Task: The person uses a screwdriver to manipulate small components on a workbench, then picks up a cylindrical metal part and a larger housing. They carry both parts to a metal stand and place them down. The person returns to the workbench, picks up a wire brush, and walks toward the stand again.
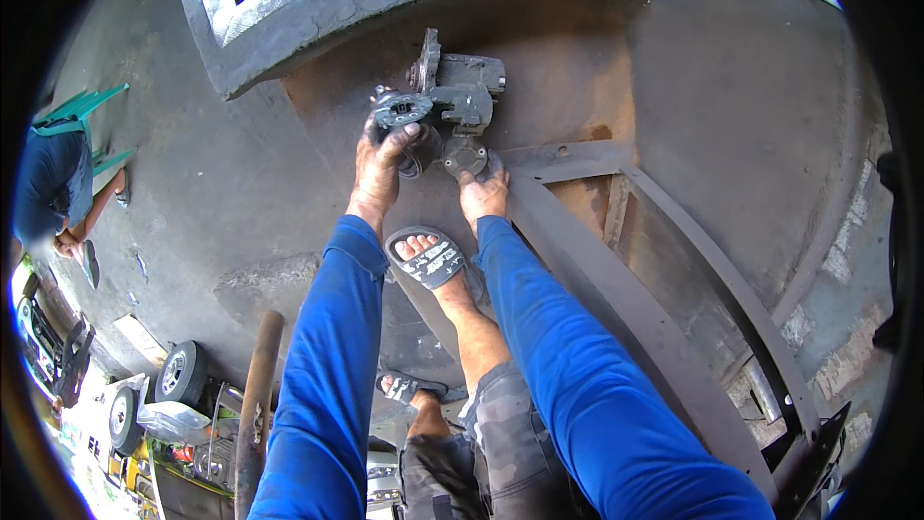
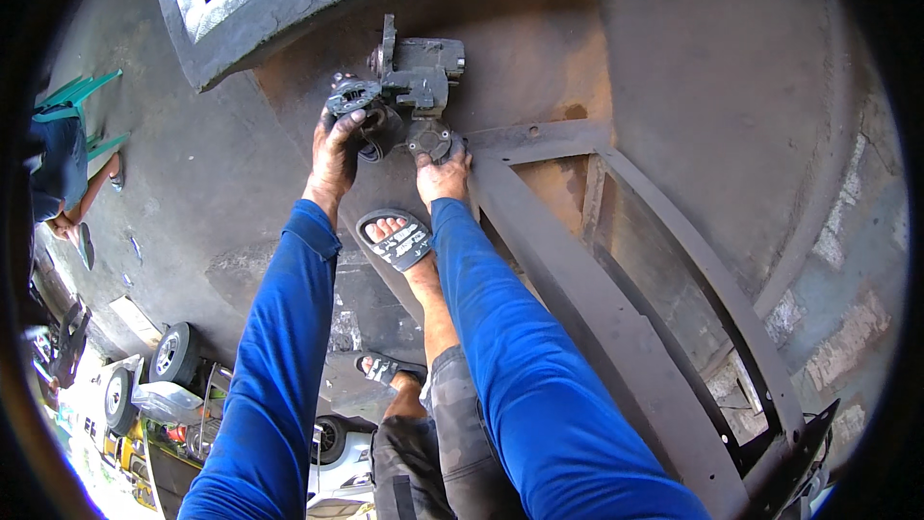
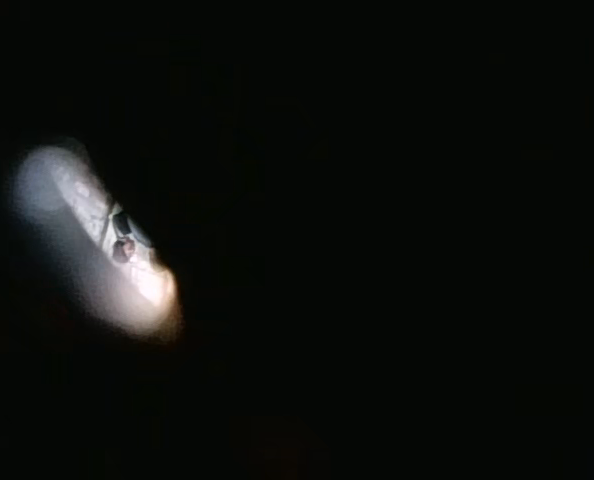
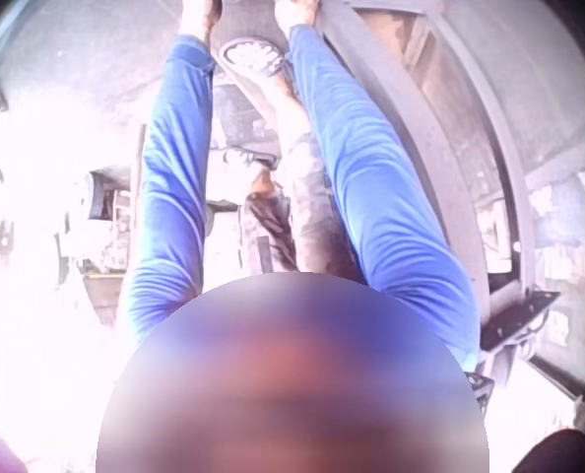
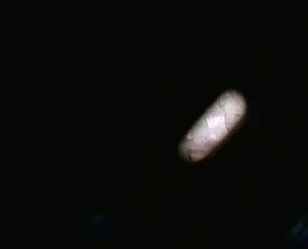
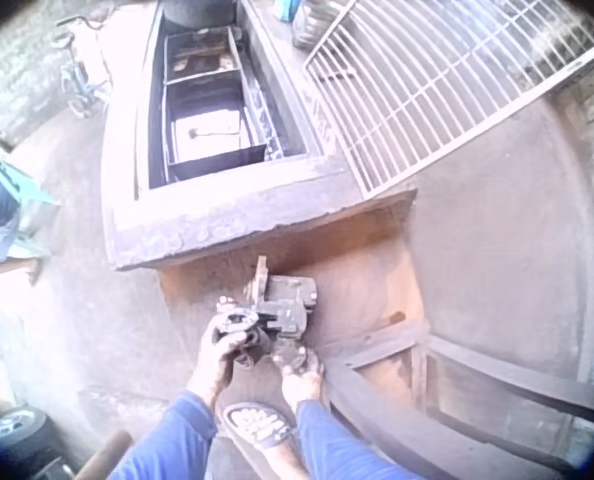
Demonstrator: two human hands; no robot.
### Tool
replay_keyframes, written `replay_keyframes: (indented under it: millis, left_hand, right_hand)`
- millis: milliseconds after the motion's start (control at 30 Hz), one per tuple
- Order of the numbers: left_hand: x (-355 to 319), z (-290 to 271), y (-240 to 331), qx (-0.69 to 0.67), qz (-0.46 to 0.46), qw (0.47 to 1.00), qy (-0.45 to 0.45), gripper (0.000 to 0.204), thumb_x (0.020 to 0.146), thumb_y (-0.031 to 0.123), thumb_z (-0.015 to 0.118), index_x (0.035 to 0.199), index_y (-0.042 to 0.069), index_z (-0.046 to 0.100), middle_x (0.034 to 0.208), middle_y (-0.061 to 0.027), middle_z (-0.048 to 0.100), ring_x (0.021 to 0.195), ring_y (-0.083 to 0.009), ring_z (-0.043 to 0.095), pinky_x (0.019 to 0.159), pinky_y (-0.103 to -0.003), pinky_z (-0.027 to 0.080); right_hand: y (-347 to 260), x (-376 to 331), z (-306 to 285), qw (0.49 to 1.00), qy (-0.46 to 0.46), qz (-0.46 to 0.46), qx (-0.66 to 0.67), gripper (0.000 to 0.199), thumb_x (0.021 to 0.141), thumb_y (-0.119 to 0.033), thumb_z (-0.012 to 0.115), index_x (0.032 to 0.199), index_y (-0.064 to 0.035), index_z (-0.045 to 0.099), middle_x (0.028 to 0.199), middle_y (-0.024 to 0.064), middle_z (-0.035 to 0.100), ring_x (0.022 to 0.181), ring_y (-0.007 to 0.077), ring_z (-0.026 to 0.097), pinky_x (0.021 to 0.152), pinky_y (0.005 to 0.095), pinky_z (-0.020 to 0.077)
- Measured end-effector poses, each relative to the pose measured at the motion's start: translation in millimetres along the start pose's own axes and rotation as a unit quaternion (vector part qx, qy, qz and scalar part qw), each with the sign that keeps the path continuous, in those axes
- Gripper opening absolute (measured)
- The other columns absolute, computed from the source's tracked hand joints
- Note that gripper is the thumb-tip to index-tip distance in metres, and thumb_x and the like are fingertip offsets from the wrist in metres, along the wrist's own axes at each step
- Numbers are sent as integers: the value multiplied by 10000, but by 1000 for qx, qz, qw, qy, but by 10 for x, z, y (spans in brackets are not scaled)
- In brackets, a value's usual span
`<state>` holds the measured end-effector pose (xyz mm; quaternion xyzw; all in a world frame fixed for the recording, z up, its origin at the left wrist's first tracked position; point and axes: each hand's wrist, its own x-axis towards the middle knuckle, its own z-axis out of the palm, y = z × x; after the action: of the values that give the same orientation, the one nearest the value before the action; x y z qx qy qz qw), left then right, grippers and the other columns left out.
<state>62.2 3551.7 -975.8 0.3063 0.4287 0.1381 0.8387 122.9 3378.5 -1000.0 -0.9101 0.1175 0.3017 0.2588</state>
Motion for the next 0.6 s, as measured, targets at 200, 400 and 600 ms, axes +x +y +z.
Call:
replay_keyframes:
  millis: [200,400,600]
  left_hand:
    - [178,29,138,213,-7,971,109,772,771,381,868,1392,4,605,1327,-188,658,1187,-286,662,1021,-385,526]
    - [401,-27,45,586,-27,790,177,897,737,434,917,1484,77,570,1456,-291,570,1321,-418,571,1143,-438,460]
    - [-101,-350,64,481,-15,871,103,934,803,358,882,1571,64,437,1466,-305,560,1334,-402,579,1129,-434,475]
  right_hand:
    - [-50,-228,-16,999,-12,-8,-47,918,854,-243,800,1606,-53,308,1554,343,366,1450,488,408,1224,481,366]
    - [-27,-341,9,998,-50,25,-43,858,882,-315,781,1577,-47,354,1549,321,373,1446,479,416,1222,490,367]
    - [17,-379,-154,993,-100,32,-51,811,902,-342,770,1563,-63,391,1548,325,387,1451,476,410,1224,471,366]
